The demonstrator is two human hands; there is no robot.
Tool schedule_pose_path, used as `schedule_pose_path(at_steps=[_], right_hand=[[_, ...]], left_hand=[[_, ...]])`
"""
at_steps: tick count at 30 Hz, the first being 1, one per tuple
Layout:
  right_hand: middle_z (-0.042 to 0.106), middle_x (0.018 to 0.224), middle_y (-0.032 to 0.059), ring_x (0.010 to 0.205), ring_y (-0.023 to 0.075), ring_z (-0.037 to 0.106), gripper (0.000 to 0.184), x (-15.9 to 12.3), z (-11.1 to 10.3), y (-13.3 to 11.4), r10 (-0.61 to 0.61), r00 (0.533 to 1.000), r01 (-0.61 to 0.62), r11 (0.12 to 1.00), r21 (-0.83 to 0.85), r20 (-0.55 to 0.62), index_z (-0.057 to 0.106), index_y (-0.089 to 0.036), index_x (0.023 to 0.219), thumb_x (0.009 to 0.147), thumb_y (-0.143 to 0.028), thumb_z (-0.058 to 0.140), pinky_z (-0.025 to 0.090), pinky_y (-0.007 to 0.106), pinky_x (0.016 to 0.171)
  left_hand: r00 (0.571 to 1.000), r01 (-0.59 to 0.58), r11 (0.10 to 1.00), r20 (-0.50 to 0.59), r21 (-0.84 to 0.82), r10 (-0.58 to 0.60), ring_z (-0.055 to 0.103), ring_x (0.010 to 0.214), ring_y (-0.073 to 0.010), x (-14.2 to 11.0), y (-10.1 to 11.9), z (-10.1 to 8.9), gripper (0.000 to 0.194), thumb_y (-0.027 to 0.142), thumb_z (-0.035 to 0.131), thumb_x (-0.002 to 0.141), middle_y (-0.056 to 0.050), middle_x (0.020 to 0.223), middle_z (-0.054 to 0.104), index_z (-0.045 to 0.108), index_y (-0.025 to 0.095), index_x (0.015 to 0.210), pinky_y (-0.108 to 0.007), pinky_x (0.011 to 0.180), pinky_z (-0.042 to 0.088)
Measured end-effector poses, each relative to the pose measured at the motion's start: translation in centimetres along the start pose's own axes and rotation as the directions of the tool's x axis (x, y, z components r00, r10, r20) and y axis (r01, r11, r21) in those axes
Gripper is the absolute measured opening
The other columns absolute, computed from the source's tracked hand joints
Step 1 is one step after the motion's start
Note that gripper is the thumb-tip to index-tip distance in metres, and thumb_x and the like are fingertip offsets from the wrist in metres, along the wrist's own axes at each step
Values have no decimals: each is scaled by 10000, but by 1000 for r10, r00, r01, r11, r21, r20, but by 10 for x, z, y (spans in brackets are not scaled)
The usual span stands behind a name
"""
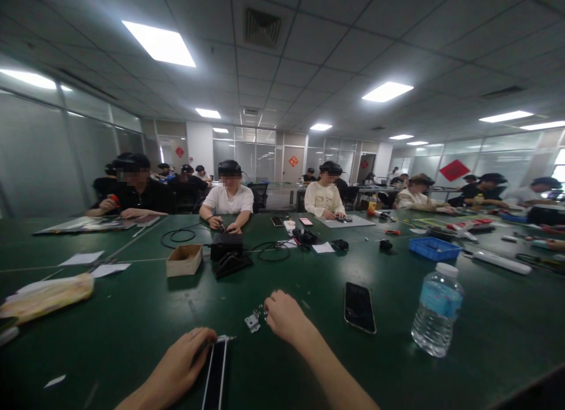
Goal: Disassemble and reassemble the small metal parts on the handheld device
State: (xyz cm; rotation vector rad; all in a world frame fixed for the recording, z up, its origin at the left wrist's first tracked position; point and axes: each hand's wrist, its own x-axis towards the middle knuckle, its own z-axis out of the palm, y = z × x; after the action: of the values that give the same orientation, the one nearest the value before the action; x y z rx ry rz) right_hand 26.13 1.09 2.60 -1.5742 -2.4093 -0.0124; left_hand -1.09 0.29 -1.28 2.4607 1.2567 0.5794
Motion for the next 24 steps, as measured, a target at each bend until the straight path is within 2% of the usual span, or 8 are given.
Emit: schedule_pose_path(at_steps=[4, 8, 13, 19, 24], right_hand=[[604, 999, 83, 947, 185, 542, 208, 0, 7, -19, -162, 984, 169, 981, 98, -71, 620, -161, 1035, 909, -141, 456, 471, 289, 809], [613, 978, 70, 925, 182, 542, 179, 2, 25, -36, -263, 959, 271, 959, 76, -107, 618, -167, 1012, 906, -152, 474, 463, 301, 828], [626, 971, 68, 895, 176, 559, 183, 4, 42, -43, -268, 956, 279, 956, 85, -120, 615, -163, 1013, 911, -171, 464, 467, 291, 809], [622, 970, 73, 916, 175, 560, 220, 1, 39, -42, -268, 955, 291, 931, 222, -128, 623, -156, 1001, 854, -88, 474, 471, 286, 817], [622, 975, 66, 917, 169, 567, 219, -1, 37, -41, -247, 963, 268, 910, 317, -103, 635, -159, 999, 845, -97, 492, 473, 281, 821]], left_hand=[[1000, -21, 1000, -11, 10, 21, 581, 897, -198, 0, -1, 1, 260, 152, 376, 875, -55, 1002, 625, 576, 219, 1027, -317, 809, 454], [1000, -24, 1000, -20, -2, 24, 575, 901, -200, 0, -1, 2, 260, 159, 365, 870, -61, 1002, 628, 575, 210, 1015, -322, 816, 449], [1000, -16, 1000, -20, 9, 17, 565, 916, -204, 0, 2, 2, 262, 149, 344, 870, -61, 990, 629, 568, 207, 992, -334, 834, 440], [998, -49, 998, -39, 47, 50, 559, 899, -193, 0, 2, 4, 246, 136, 356, 870, -53, 961, 622, 559, 197, 994, -319, 816, 434], [998, -48, 997, -43, 57, 51, 564, 898, -190, -2, 3, 3, 239, 130, 373, 866, -47, 972, 617, 559, 199, 999, -308, 798, 434]])
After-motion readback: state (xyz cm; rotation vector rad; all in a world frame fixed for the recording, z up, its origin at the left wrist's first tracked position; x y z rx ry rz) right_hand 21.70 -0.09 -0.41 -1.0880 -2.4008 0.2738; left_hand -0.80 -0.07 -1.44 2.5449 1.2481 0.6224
